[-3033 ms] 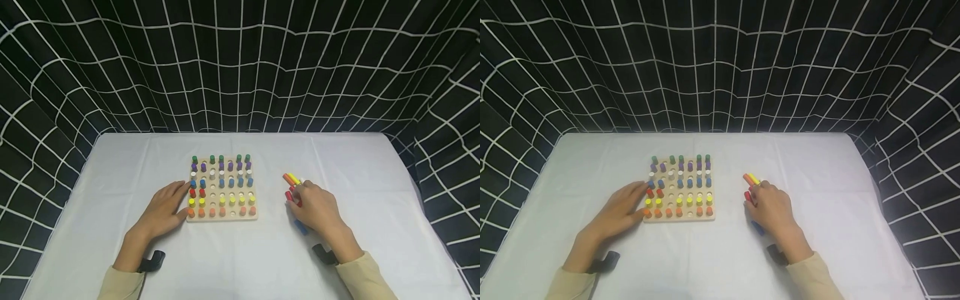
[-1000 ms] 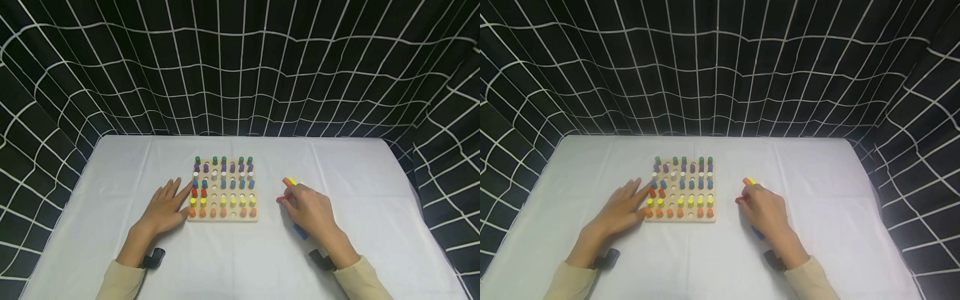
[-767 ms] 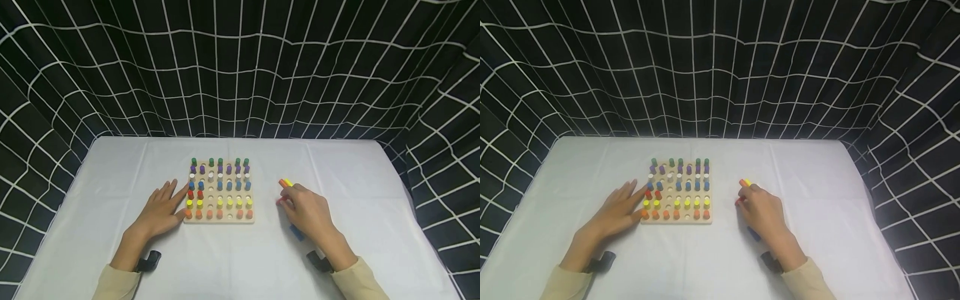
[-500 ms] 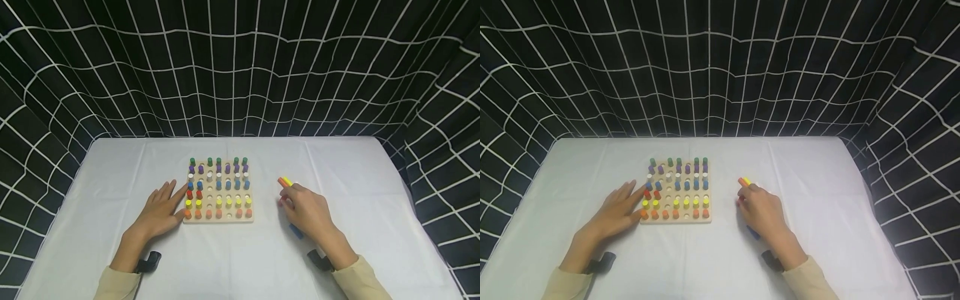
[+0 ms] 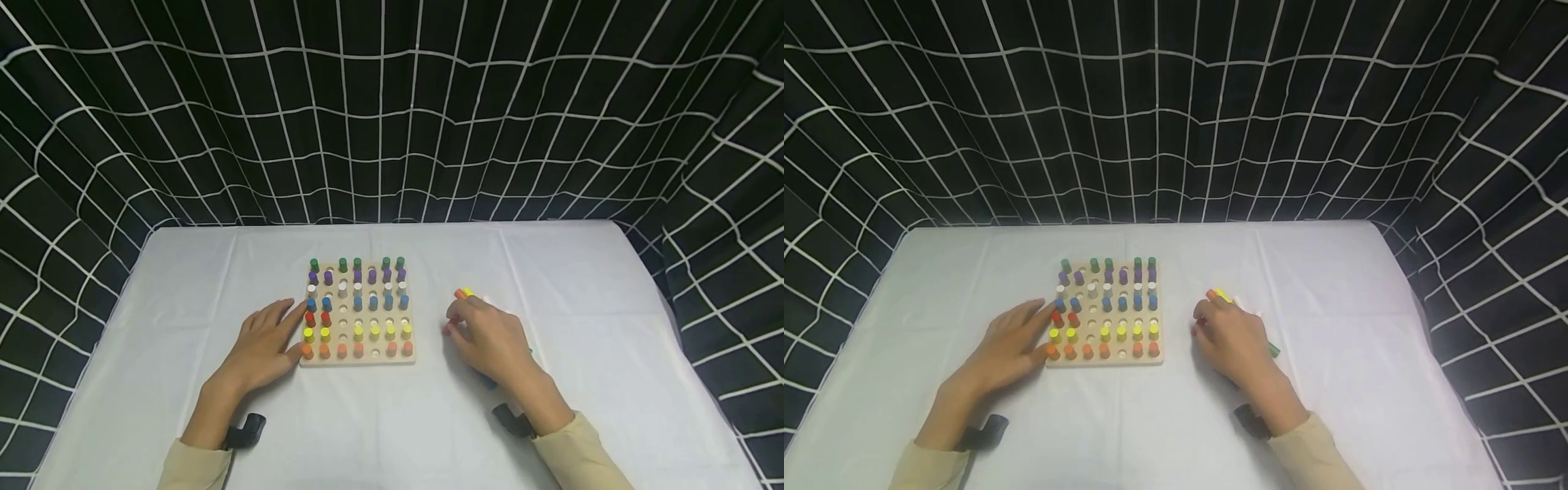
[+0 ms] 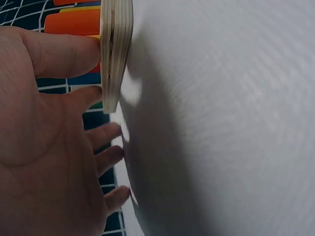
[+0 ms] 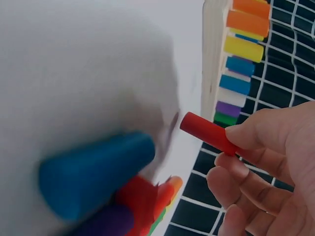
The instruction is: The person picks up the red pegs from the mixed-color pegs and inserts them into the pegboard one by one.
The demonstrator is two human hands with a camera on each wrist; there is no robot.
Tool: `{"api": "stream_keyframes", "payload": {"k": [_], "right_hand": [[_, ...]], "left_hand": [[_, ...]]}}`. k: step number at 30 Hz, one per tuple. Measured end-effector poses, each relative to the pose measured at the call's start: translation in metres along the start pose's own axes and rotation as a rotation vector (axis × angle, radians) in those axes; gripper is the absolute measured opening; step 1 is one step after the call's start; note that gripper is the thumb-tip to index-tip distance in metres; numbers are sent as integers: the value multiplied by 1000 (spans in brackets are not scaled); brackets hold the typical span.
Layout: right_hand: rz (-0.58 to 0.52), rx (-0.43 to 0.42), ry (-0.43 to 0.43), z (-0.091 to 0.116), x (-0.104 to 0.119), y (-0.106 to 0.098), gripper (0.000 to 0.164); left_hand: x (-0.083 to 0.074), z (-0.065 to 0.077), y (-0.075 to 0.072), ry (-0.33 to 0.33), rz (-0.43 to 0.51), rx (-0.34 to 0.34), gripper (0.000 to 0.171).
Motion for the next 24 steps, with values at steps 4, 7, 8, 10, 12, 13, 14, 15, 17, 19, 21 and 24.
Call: {"api": "stream_keyframes", "payload": {"k": [4,7,8,10,12,13,14,15,17,19,21,24], "right_hand": [[7,-10,-9,-4,7,-1,7],[11,4,-8,-8,12,0,8],[11,14,-6,-9,13,0,8],[14,29,-7,-12,15,1,8],[17,29,-14,-14,18,1,8],[15,28,-19,-15,20,1,8],[13,21,-27,-16,22,1,8],[12,9,-37,-18,24,0,8],[3,-12,-56,-21,29,-2,8],[-10,-26,-71,-23,34,-3,10],[-23,-33,-76,-25,39,-5,13],[-37,-35,-80,-27,44,-6,15]], "left_hand": [[-2,1,-4,26,-2,-11,73],[-3,0,-4,31,5,-8,73],[-2,-1,-4,29,9,-5,73],[-2,-1,-3,25,14,3,73],[-1,-1,-2,21,16,10,74],[-1,-1,-1,19,16,11,74],[0,-1,-1,17,15,11,74],[0,-1,-1,15,13,10,74],[1,0,-1,10,11,5,74],[1,0,-1,7,13,3,74],[1,-1,0,10,22,6,74],[0,-2,2,21,27,13,74]]}}
Point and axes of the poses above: each hand's wrist, its own z-axis away from the middle knuckle, its own y-axis out of the palm, x = y × z, the point moved 8 cm from there along -z, towards the middle knuckle, and after that the axes turned 14 degrees about z, right-handed, at the moved point
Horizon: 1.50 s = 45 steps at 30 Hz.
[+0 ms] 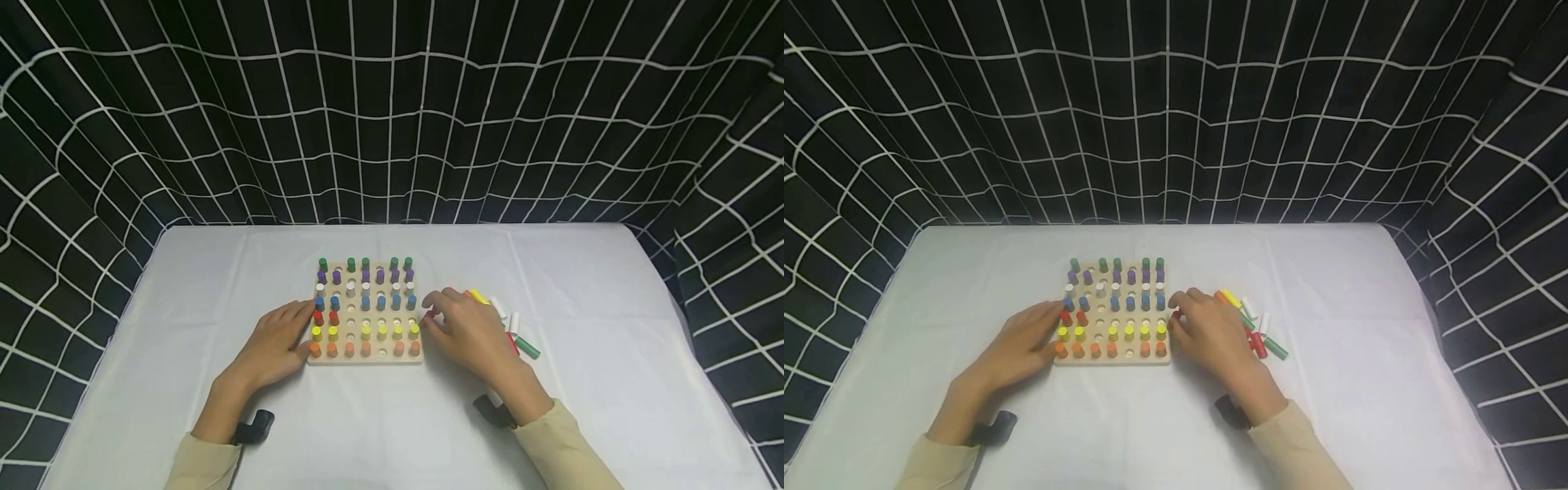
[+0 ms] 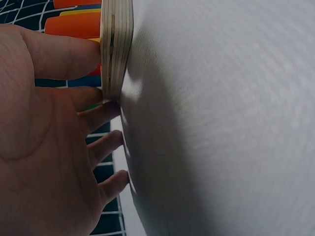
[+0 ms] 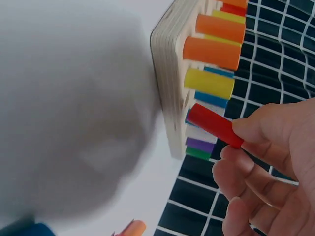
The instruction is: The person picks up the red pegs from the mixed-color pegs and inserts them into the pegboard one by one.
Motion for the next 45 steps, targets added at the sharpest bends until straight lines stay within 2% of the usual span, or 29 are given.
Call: {"api": "stream_keyframes", "payload": {"k": [5,10,19,23,28,32,39,45], "right_hand": [[-10,-10,-37,-4,8,-3,9],[-4,1,-86,-10,17,-1,12],[112,30,-183,-23,36,-2,7],[88,85,-207,-30,45,-1,11],[60,145,-244,-38,58,3,7],[61,147,-265,-42,65,4,10],[57,112,-301,-45,72,4,3],[40,150,-308,-51,78,7,12]], "left_hand": [[2,-1,1,-3,-16,-1,74],[3,0,-1,3,2,-3,74],[2,3,-1,0,14,-4,74],[1,3,1,5,30,1,74],[4,4,2,-4,19,2,75],[4,3,0,12,14,-9,74],[1,2,2,4,29,4,74],[2,1,3,4,24,1,74]]}}
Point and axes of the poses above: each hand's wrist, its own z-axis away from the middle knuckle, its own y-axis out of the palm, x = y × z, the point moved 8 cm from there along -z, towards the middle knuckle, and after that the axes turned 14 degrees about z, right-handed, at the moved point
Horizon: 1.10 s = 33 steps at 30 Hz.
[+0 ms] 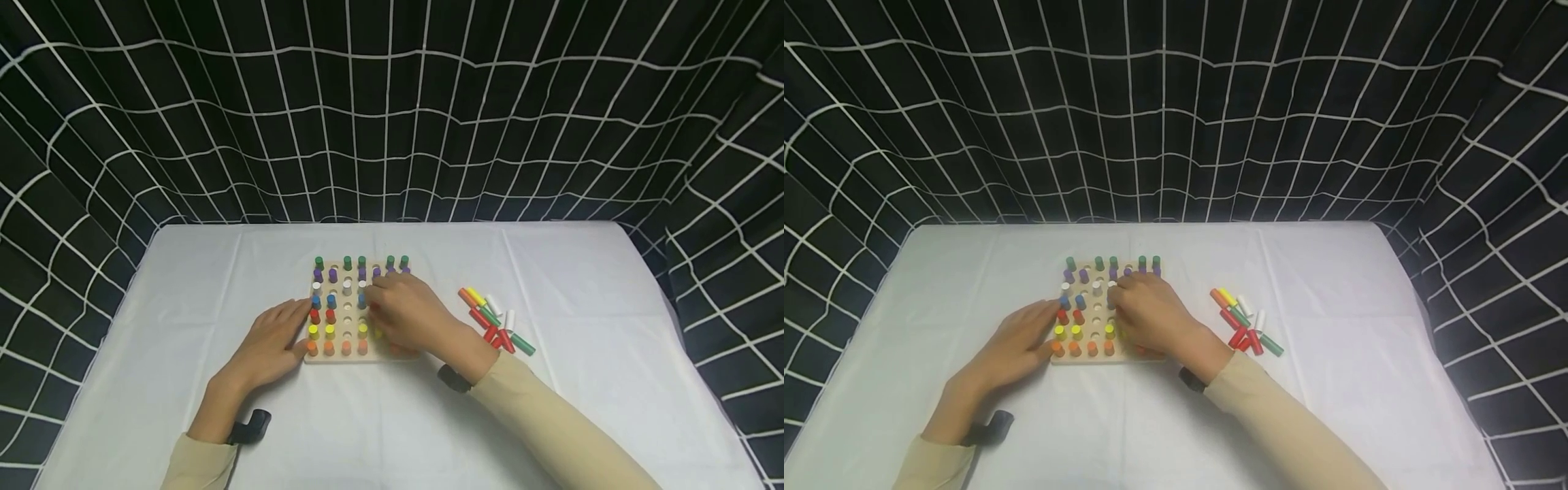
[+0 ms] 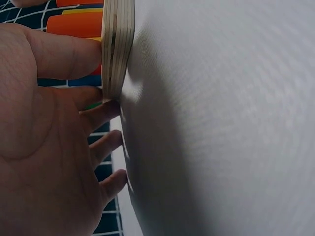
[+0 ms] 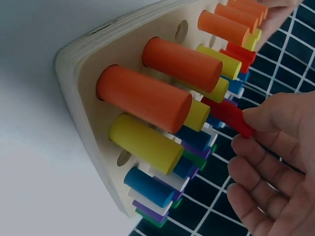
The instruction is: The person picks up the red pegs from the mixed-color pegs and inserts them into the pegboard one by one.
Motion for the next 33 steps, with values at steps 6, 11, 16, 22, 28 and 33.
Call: {"api": "stream_keyframes", "payload": {"k": [6,11,16,22,28,33], "right_hand": [[-10,18,-25,-10,5,1,9],[-4,7,-69,-16,12,2,6],[-24,30,-98,-22,19,7,7],[3,11,-116,-28,25,9,6],[4,60,-107,-33,30,15,9],[11,71,-103,-35,31,17,10]], "left_hand": [[1,0,-2,-2,-5,5,73],[1,0,-3,-5,-8,10,73],[1,1,-2,-3,-14,17,72],[1,-1,1,2,-18,22,73],[1,-3,2,11,-20,21,74],[-1,-1,2,16,-20,23,73]]}}
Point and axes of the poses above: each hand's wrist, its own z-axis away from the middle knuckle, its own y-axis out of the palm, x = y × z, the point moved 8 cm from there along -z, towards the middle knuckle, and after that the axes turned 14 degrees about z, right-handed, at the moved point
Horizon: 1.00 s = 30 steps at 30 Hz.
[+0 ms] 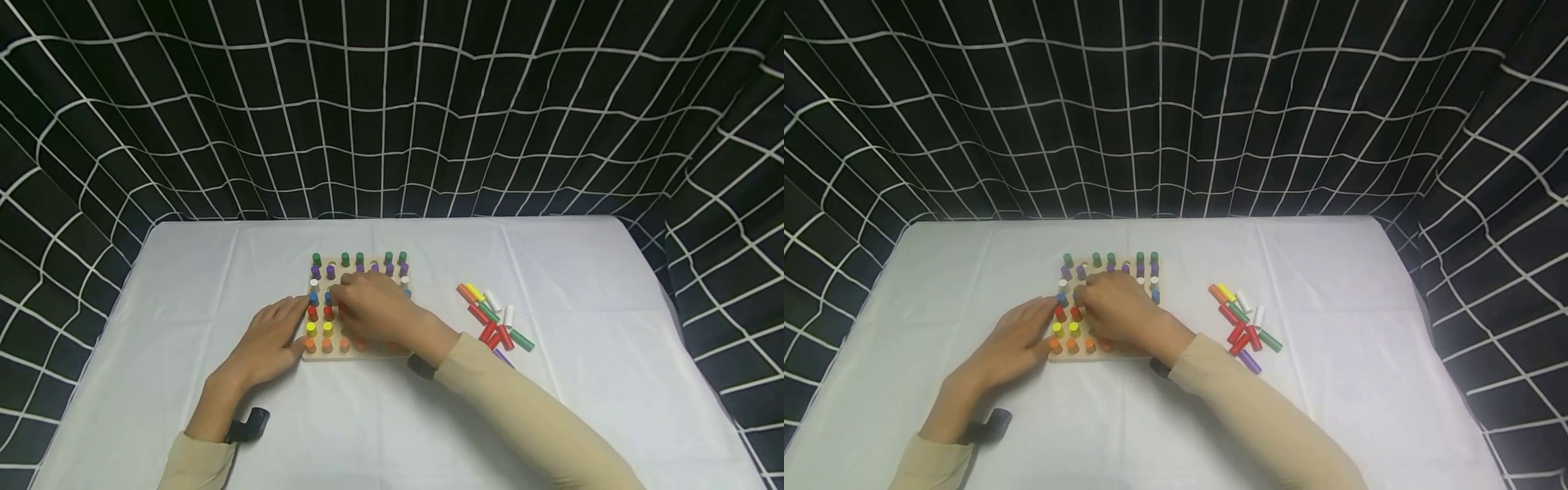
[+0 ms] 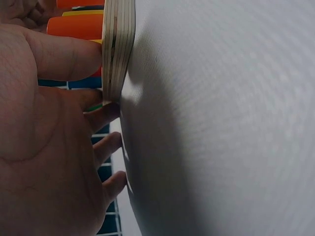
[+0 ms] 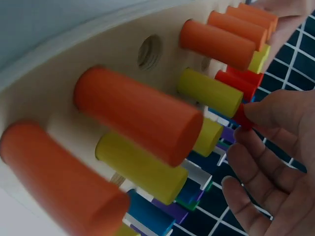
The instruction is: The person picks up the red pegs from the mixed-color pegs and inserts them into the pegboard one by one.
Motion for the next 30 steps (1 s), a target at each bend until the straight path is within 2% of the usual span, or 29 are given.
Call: {"api": "stream_keyframes", "payload": {"k": [9,16,24,30], "right_hand": [[5,-26,-21,0,-1,-1,7],[-21,-4,-4,3,-4,0,12],[-34,-16,62,16,-15,-4,22],[-52,-19,131,35,-30,-6,20]], "left_hand": [[1,1,-2,-21,7,2,73],[-2,3,-3,-21,32,4,74],[-2,4,-3,-30,27,-1,74],[-2,2,0,-30,33,-3,74]]}}
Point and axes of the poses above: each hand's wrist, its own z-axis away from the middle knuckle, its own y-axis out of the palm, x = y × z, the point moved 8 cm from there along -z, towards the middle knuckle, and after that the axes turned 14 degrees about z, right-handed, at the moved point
